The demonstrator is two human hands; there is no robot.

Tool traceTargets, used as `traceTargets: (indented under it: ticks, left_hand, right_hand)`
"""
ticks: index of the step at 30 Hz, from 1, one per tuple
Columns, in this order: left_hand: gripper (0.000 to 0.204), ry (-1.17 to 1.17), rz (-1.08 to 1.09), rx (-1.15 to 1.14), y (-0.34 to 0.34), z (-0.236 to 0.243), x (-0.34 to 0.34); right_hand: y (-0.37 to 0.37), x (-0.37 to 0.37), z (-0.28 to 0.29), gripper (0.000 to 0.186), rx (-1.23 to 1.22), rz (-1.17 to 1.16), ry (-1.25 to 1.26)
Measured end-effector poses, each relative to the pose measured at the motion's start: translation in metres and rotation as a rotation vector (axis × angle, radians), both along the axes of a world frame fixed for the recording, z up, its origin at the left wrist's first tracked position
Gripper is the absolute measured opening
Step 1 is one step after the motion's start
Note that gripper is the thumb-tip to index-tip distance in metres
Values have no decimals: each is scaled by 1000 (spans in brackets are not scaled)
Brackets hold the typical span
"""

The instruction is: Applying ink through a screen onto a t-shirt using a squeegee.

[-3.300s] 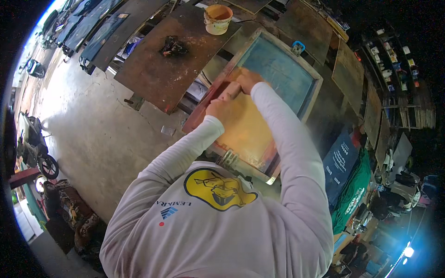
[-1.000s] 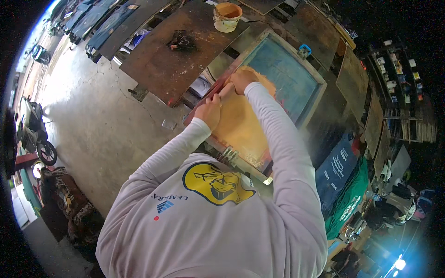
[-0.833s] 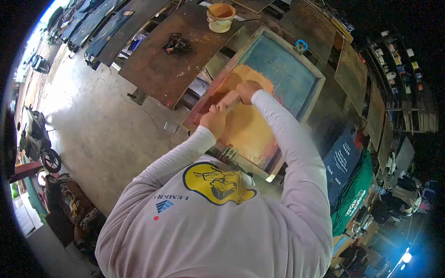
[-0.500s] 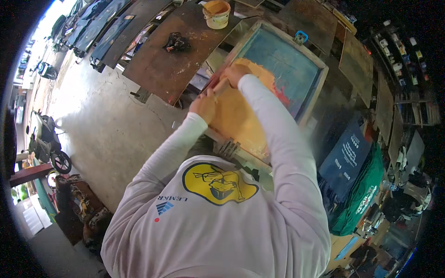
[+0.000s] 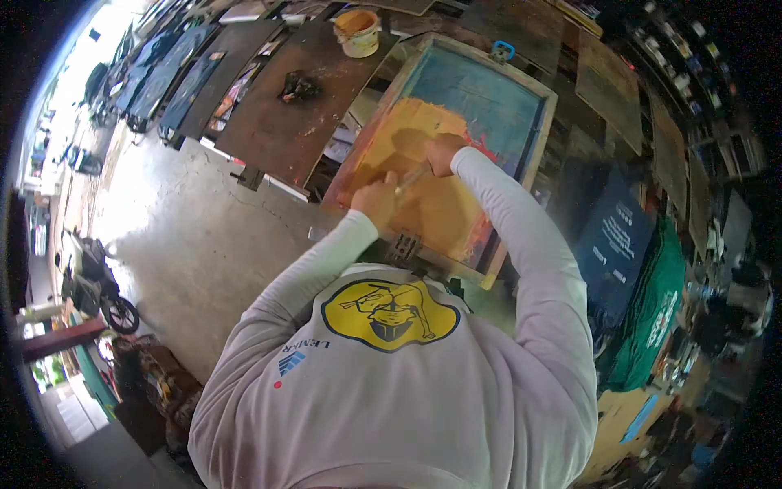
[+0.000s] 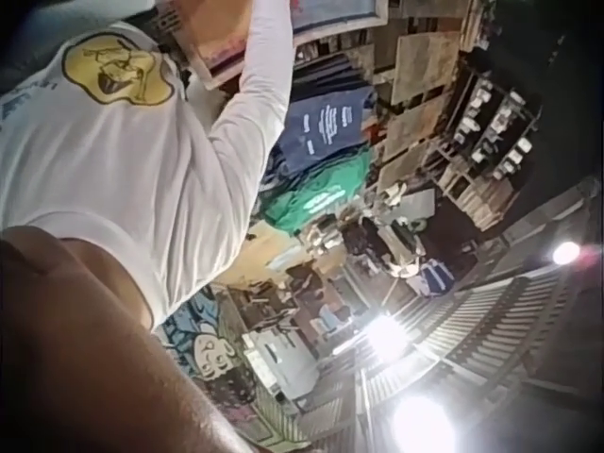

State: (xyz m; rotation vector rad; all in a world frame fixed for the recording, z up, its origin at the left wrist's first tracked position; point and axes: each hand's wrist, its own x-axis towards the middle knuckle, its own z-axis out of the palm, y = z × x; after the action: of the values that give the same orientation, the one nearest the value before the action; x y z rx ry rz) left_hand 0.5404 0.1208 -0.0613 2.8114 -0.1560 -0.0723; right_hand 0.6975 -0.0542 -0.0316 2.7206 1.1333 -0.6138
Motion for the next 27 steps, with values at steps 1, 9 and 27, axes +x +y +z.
traceTargets:
  ticks: [1,9,27]
  left_hand:
    - [26,16,-36,7,9,4,14]
    - [42,-51,-298,-193,53,15,172]
    - [27,-111,-806,-74,86,1,132]
  right_hand:
    - [1,3,6,19,33,-48,17]
    - [5,11,-5,25,239,-662,-240]
    - [42,-98,14,29,110,-892,-76]
